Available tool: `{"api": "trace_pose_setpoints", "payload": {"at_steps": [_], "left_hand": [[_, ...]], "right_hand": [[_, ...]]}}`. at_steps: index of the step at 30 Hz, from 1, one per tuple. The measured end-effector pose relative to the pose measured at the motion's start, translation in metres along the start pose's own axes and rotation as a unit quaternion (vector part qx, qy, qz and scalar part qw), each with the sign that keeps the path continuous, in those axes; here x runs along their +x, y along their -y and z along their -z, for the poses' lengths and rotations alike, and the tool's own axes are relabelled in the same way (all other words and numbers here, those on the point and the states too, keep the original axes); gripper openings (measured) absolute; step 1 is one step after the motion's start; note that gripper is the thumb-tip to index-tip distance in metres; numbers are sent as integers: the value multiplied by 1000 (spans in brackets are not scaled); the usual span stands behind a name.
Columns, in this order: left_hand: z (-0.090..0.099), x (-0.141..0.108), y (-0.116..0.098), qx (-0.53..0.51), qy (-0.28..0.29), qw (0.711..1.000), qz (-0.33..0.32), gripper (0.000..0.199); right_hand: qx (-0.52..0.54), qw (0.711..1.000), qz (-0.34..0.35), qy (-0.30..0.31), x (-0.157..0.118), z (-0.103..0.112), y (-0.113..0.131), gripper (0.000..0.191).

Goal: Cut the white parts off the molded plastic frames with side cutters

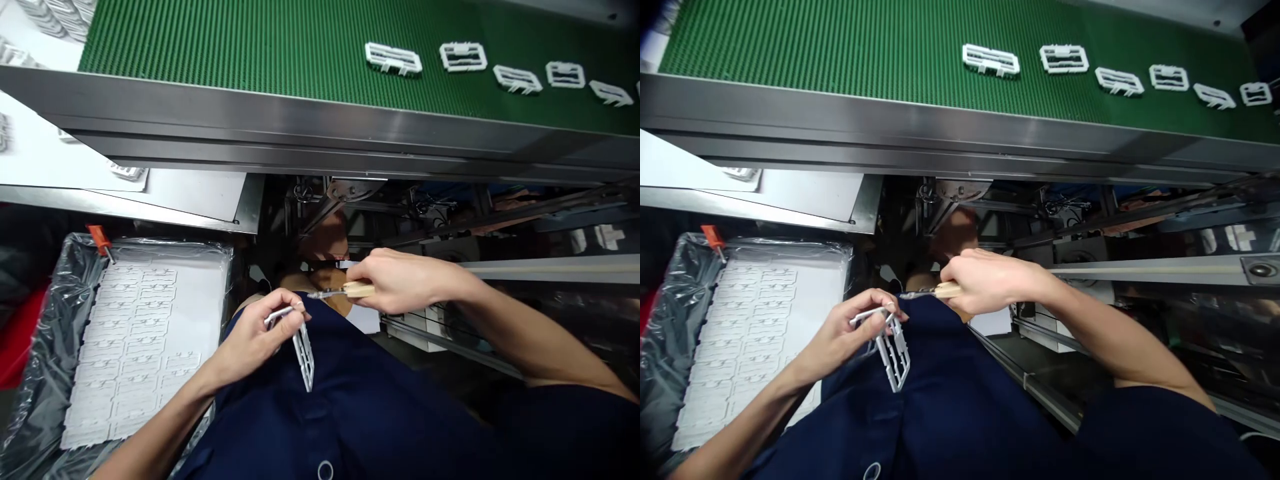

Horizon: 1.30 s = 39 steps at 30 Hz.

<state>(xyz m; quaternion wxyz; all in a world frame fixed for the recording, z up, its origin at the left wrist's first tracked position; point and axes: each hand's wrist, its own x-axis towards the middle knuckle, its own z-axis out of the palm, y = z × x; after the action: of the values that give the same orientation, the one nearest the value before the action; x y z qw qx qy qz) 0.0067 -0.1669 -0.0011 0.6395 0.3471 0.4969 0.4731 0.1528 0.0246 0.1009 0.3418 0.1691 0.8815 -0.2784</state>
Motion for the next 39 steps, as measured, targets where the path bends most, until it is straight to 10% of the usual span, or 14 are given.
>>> {"api": "trace_pose_setpoints", "payload": {"at_steps": [12,39], "left_hand": [[6,19,30,-303,-39,946,109,36],[15,18,21,-279,-50,955,93,42]], "right_hand": [[57,969,-70,-232,10,-69,-9,9],[13,974,-27,-226,20,-69,0,8]]}}
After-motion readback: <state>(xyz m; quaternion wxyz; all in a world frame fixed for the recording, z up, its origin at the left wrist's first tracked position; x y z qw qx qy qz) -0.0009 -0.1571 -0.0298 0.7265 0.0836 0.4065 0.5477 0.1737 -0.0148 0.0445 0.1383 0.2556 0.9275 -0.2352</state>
